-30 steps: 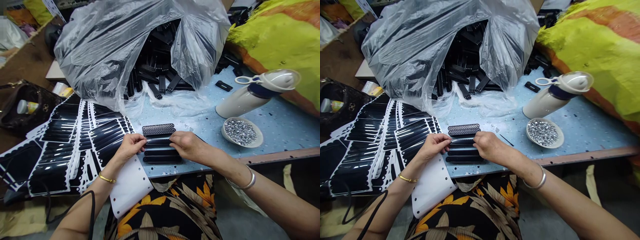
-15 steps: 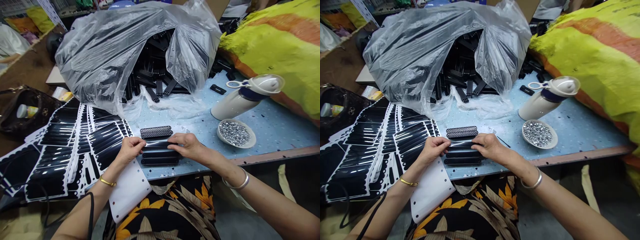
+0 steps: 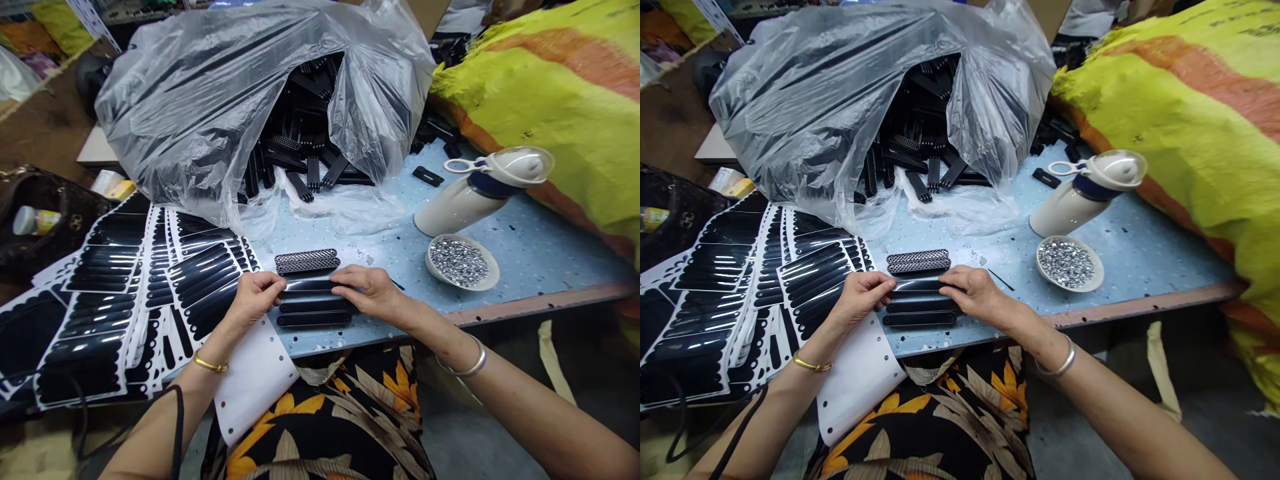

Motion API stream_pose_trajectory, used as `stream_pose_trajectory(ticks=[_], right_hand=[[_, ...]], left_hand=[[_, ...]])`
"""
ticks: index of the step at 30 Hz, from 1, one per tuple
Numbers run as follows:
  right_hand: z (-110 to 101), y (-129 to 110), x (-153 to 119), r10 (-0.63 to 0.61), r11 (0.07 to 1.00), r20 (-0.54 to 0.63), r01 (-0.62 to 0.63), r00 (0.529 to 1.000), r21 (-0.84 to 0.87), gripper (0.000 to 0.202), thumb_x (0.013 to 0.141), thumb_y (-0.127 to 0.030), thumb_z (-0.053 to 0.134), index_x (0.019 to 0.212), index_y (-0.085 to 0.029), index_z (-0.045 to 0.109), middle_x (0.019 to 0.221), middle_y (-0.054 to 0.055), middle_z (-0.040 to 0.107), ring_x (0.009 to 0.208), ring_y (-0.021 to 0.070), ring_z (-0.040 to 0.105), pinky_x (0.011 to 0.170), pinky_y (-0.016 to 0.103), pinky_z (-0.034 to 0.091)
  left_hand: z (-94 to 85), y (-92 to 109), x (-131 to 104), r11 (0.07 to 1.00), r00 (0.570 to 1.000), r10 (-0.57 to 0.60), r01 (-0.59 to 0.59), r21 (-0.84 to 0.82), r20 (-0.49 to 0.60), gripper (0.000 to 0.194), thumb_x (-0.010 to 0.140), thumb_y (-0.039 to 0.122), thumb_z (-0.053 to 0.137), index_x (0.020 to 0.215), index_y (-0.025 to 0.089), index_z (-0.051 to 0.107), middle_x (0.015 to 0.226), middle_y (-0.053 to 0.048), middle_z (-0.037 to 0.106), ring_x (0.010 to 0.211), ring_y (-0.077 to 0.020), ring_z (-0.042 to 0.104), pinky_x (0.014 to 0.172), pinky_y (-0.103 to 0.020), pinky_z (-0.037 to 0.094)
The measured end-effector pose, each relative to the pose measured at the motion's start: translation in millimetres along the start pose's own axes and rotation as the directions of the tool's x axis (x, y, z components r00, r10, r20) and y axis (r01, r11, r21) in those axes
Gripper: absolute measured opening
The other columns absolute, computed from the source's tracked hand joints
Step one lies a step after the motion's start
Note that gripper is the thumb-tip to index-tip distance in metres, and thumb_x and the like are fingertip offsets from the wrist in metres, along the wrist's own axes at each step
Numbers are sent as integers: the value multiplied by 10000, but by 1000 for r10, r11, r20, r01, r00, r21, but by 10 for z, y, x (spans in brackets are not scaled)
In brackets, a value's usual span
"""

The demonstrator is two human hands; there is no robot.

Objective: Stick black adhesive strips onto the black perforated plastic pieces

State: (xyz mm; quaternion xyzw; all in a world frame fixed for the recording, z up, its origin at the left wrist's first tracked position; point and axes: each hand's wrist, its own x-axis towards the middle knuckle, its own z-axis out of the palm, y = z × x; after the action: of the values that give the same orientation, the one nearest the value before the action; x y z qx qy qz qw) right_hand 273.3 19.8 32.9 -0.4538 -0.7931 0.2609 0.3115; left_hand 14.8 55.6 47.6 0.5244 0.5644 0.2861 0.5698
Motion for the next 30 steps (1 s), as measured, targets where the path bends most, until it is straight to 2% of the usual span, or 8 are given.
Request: stream_pose_trajectory(ticks=[9, 13, 15, 18, 20, 26, 28, 30], right_hand=[[62, 22, -21, 4, 999, -58, -6, 998, -36, 206, 931, -249, 594, 1042, -208, 763, 970, 80, 774, 882, 202, 730, 803, 336, 601], [58, 26, -47, 4, 1000, -150, -8, 989, -28, 225, 926, -205, 559, 1009, -221, 767, 944, 59, 784, 856, 196, 741, 780, 331, 611], [6, 17, -88, 44, 998, -234, -54, 971, -38, 236, 919, -181, 550, 1003, -228, 766, 941, 54, 787, 835, 194, 745, 762, 331, 613], [-79, -4, -184, 149, 984, -373, -176, 916, -39, 219, 921, -195, 557, 986, -234, 762, 911, 50, 786, 758, 186, 739, 704, 323, 607], [-92, -20, -246, 183, 973, -416, -223, 891, -50, 180, 907, -221, 585, 933, -216, 762, 827, 52, 777, 683, 182, 720, 644, 312, 591], [-38, -60, -310, 172, 955, -323, -238, 931, -178, 151, 866, -259, 614, 881, -198, 751, 737, 47, 742, 610, 173, 668, 560, 289, 529], [-111, -39, -328, 141, 937, -330, -233, 934, -260, 165, 878, -241, 585, 868, -209, 747, 732, 48, 726, 628, 179, 658, 586, 300, 520], [-223, 12, -364, 127, 897, -338, -253, 933, -363, 177, 881, -228, 572, 841, -203, 743, 742, 64, 707, 653, 192, 649, 611, 312, 505]], left_hand=[[-13, -16, 15, 1000, 1000, 8, -9, 12, 24, 152, 694, 282, 680, 649, 143, 721, 467, 18, 594, 428, -93, 569, 405, -166, 421], [-19, -40, 20, 1000, 1000, 17, -17, 22, 19, 152, 696, 286, 682, 649, 145, 714, 455, 21, 583, 420, -92, 562, 407, -167, 413], [-20, -48, 19, 999, 1000, 20, -20, 27, 17, 148, 691, 286, 682, 651, 147, 712, 458, 21, 585, 426, -94, 566, 411, -168, 416], [-19, -57, 19, 999, 1000, 16, -17, 30, 18, 153, 686, 295, 673, 656, 150, 710, 451, 22, 580, 421, -94, 561, 412, -171, 418], [-18, -61, 19, 999, 1000, 18, -18, 29, 18, 160, 683, 304, 669, 653, 151, 708, 442, 24, 571, 413, -94, 553, 408, -171, 415], [-20, -71, 18, 997, 997, 71, -72, 39, 31, 178, 688, 330, 676, 674, 156, 714, 457, 21, 587, 421, -113, 571, 404, -184, 423], [-34, -78, 12, 990, 993, 109, -112, 85, 37, 177, 711, 321, 657, 706, 159, 727, 486, 11, 619, 433, -126, 589, 413, -200, 438], [-58, -79, -8, 956, 976, 215, -216, 198, 28, 173, 745, 300, 631, 737, 164, 739, 518, -1, 651, 460, -135, 601, 446, -218, 457]])
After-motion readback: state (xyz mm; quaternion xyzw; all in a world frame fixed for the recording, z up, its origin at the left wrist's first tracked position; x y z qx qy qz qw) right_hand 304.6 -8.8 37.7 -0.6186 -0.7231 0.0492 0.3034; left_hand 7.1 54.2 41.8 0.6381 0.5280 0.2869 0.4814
